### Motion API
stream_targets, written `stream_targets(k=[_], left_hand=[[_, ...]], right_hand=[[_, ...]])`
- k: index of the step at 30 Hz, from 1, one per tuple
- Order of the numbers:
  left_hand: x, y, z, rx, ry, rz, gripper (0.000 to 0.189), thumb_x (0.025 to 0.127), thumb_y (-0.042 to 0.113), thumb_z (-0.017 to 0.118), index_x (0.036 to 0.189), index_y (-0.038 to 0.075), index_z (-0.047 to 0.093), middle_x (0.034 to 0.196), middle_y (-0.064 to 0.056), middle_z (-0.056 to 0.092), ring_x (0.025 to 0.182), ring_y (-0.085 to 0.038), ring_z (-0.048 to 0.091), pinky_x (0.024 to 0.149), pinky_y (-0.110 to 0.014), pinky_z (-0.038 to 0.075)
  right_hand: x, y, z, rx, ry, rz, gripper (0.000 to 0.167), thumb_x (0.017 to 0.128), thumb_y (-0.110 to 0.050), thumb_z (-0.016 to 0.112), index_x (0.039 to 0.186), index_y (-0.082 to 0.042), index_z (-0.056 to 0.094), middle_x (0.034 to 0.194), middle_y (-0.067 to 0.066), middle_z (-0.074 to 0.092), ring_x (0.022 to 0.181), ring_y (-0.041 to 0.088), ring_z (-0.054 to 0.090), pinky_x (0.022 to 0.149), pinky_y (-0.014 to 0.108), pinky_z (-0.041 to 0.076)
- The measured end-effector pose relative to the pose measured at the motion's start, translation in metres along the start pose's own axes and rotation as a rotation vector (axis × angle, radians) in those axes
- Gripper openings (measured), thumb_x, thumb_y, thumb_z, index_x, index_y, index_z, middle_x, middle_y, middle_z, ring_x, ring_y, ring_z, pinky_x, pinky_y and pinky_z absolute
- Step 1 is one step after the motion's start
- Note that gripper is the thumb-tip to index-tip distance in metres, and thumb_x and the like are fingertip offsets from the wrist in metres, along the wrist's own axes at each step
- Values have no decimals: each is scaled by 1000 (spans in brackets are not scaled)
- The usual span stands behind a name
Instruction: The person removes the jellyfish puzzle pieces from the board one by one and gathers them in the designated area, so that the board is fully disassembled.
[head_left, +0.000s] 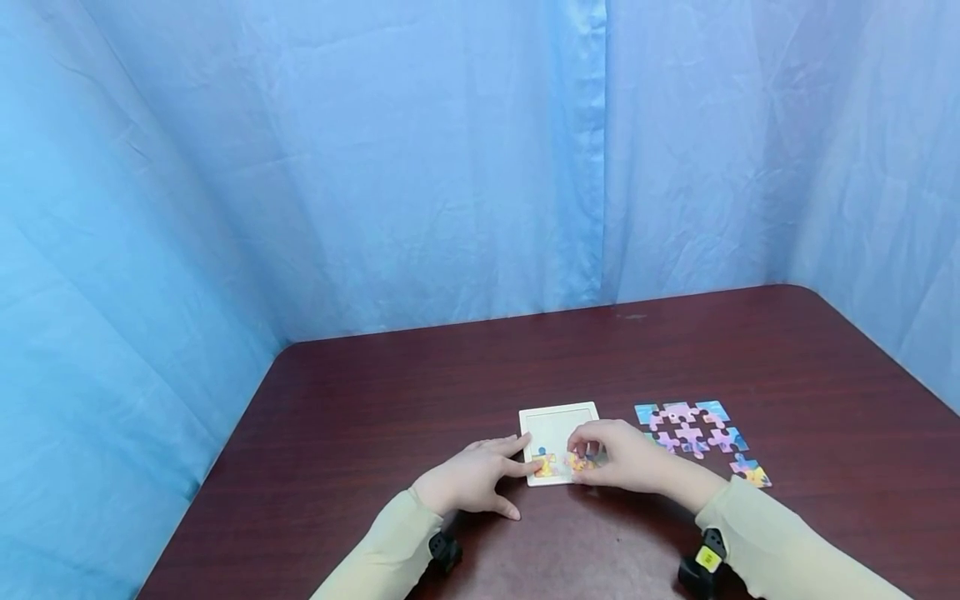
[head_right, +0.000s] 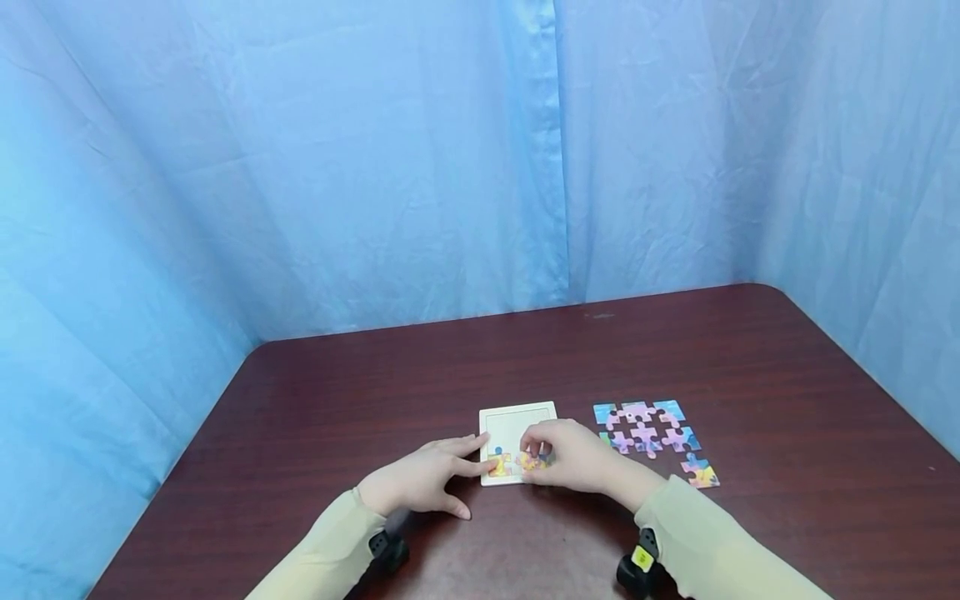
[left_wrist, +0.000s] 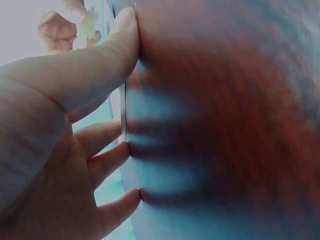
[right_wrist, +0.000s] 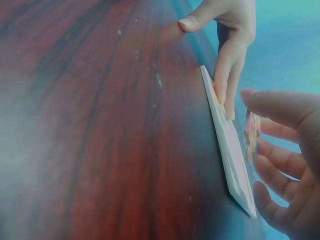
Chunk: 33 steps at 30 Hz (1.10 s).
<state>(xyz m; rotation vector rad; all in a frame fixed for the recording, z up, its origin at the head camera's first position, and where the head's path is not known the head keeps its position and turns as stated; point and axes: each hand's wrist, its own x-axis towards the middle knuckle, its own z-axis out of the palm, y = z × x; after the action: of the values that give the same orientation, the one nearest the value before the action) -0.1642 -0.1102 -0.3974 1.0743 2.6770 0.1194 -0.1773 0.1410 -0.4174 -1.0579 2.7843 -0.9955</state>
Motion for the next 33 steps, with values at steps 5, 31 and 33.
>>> stream_targets(k=[5, 31, 33], left_hand=[[0, 0, 1, 1, -6, 2, 68, 77, 40, 75, 139, 30, 49, 154, -3, 30, 142, -16, 29, 109, -38, 32], [0, 0, 1, -12, -10, -5, 69, 77, 39, 76, 140, 31, 47, 155, -2, 29, 142, -15, 28, 111, -36, 29], [0, 0, 1, -14, -9, -5, 69, 77, 39, 76, 140, 31, 47, 155, -2, 29, 142, -15, 28, 111, -36, 29]], right_hand=[[-10, 5, -5, -2, -5, -1, 22, 77, -30, 78, 91, -18, 66, 79, -15, 57, 72, 1, 49, 63, 22, 43], [-62, 30, -35, -106, 99, -200, 23, 74, -21, 80, 94, -20, 68, 85, -18, 57, 76, -2, 50, 63, 19, 43], [-66, 33, -40, -124, 86, -164, 23, 75, -24, 80, 95, -20, 68, 86, -18, 57, 76, -3, 50, 62, 20, 43]])
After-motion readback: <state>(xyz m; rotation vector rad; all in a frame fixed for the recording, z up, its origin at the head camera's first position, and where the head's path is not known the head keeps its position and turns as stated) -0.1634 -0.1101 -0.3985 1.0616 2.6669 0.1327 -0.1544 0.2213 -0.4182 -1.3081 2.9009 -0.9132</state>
